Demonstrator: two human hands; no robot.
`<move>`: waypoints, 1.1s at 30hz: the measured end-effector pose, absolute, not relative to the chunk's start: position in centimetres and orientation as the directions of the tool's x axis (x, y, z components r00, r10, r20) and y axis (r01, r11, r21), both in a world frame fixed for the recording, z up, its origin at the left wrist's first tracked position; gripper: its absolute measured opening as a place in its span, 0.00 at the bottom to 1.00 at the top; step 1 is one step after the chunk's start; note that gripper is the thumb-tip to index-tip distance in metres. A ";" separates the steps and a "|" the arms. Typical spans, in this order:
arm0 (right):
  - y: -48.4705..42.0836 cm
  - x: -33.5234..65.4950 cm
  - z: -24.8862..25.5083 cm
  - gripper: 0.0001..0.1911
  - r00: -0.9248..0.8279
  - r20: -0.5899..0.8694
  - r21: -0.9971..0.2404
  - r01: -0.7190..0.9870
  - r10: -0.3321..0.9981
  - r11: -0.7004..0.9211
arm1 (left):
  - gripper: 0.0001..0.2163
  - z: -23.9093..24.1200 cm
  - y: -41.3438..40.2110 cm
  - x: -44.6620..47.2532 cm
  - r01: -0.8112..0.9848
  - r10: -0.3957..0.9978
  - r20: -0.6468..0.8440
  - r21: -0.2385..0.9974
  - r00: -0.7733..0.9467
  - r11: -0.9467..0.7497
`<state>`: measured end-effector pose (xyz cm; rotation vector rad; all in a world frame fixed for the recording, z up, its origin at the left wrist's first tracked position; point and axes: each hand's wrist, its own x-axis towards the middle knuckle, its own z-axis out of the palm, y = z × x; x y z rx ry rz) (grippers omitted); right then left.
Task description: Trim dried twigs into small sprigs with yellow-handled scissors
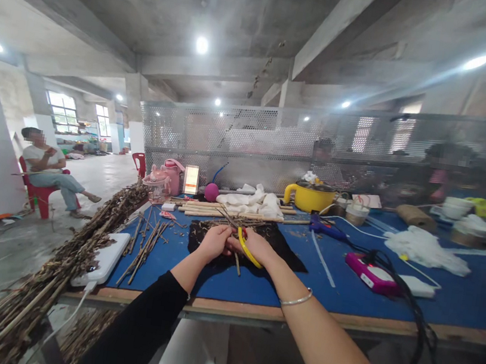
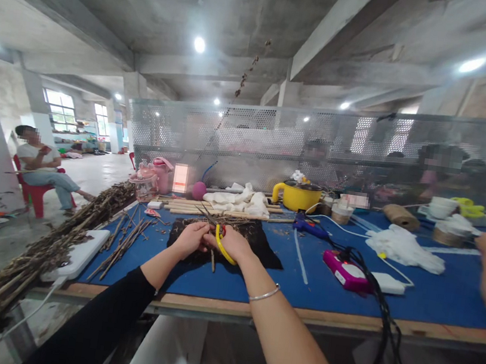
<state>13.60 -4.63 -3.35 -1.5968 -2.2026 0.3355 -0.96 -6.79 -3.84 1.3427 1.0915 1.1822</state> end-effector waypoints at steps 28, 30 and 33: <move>-4.4 13.8 -3.0 0.29 -0.218 0.121 -0.425 0.870 0.968 0.249 | 0.09 -4.5 -6.2 -1.1 0.061 0.987 0.094 0.993 0.131 -0.103; -4.6 13.9 -2.7 0.29 -0.216 0.137 -0.391 0.885 0.967 0.254 | 0.09 -4.4 -6.3 -1.2 0.075 0.990 0.084 0.993 0.114 -0.093; -4.8 13.9 -2.5 0.29 -0.213 0.173 -0.326 0.909 0.962 0.260 | 0.09 -4.1 -6.6 -1.2 0.115 0.992 0.095 0.988 0.078 -0.103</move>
